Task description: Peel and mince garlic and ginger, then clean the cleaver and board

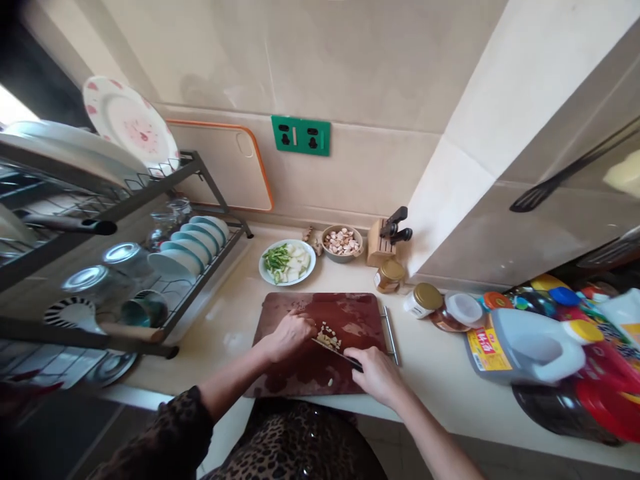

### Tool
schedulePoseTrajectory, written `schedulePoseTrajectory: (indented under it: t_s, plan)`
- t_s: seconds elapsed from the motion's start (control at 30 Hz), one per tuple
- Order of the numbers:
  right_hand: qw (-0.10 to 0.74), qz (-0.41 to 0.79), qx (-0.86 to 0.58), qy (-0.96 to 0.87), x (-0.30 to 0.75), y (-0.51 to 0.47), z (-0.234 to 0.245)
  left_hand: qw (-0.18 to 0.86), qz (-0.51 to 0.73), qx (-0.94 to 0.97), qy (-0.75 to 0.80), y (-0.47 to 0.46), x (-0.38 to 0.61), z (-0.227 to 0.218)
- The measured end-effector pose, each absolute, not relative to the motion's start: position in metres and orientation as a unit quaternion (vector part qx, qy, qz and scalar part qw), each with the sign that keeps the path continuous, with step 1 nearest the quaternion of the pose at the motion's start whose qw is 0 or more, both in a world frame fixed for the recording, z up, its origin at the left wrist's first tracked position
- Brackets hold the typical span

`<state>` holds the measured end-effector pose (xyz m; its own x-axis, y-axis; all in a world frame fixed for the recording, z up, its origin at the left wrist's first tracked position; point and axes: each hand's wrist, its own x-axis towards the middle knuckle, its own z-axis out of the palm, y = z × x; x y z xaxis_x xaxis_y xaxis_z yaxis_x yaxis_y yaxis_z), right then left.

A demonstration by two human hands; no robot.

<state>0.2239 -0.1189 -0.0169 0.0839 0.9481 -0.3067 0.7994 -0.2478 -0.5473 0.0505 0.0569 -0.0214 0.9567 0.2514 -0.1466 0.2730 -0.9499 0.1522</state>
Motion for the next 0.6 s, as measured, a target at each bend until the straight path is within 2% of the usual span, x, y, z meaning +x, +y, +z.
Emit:
schedulePoseTrajectory:
  t_s: [0.17, 0.6]
  plan:
    - [0.105, 0.299, -0.712, -0.627, 0.238, -0.108, -0.002, 0.104, -0.065, 0.981, 0.148, 0.064, 0.055, -0.022]
    - [0.067, 0.278, -0.749, -0.597, 0.22, -0.118, -0.019, 0.108, -0.068, 0.979, 0.159, 0.063, 0.055, -0.029]
